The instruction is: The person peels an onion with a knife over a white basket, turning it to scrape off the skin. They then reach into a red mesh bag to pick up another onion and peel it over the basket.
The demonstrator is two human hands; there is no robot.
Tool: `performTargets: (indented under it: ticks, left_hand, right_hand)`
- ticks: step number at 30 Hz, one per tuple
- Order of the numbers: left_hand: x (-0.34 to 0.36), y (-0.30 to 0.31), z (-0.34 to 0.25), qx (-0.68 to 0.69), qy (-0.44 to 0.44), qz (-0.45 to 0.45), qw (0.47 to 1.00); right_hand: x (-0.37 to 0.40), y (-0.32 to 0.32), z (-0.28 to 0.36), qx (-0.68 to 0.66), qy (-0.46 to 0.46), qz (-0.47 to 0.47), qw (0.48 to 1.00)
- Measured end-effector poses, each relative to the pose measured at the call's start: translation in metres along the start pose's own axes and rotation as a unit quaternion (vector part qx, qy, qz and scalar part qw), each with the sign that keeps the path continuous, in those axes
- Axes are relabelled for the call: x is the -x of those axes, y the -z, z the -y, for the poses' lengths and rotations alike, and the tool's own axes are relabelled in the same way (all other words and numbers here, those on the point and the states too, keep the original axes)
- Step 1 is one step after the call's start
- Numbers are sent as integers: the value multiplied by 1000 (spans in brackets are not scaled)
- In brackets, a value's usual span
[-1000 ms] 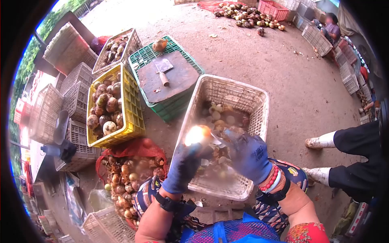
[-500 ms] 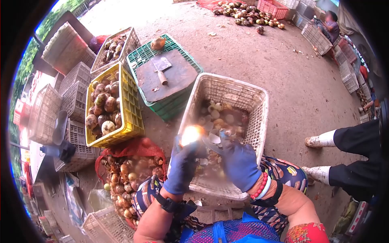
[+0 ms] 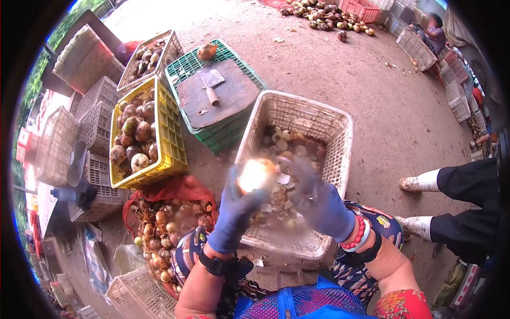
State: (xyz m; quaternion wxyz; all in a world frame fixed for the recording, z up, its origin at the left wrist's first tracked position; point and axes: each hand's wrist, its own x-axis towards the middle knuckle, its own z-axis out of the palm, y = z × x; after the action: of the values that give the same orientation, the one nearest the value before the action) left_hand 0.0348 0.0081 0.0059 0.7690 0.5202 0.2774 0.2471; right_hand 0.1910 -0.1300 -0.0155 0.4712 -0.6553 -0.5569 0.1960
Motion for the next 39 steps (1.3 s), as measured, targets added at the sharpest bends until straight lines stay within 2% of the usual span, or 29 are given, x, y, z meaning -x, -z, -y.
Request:
performTargets:
  ticks: [3,6,8,11,12,14,15,17,21,25,27,31,34,37,39]
  left_hand:
    - [4,-9,-5,-35,-33,-31,998]
    - [3,-6,12,-131,-88,-43,986]
    - [3,-5,17,-213,-119,-44,969]
    - [6,-12,14,-202,-141,-58,967]
    - [5,-11,13,-133,-90,-55,986]
    - [4,-3,8,8,11,-51,999]
    - [2,2,8,21,3,-59,998]
    - [-3,12,9,48,-10,-76,996]
    - [-3,7,-1,-16,-47,-120,992]
    - [-2,-4,10,-64,-56,-118,989]
    - [1,-8,9,-66,-25,-113,991]
    - [3,-11,12,-86,-35,-116,989]
    - [7,-15,13,-132,-83,-98,983]
    - [6,-15,14,-135,-104,-89,981]
    - [5,-12,16,-128,-98,-83,984]
  right_hand:
    - [-4,12,28,139,-20,53,989]
    - [-4,8,24,167,24,39,985]
    - [-4,10,28,193,9,59,979]
    - [-2,6,26,223,10,55,973]
    - [-1,4,24,231,15,47,972]
    - [1,7,32,255,-55,103,960]
    - [3,9,34,266,-87,132,951]
    - [21,3,-2,278,-74,142,947]
    - [10,11,17,246,-99,77,961]
    - [6,8,30,304,-23,56,951]
    - [5,3,32,316,-9,46,948]
    - [5,-5,31,396,-50,98,912]
    - [3,-6,33,391,-92,115,908]
    - [5,-8,26,316,-81,75,942]
    - [4,-9,25,161,-123,75,976]
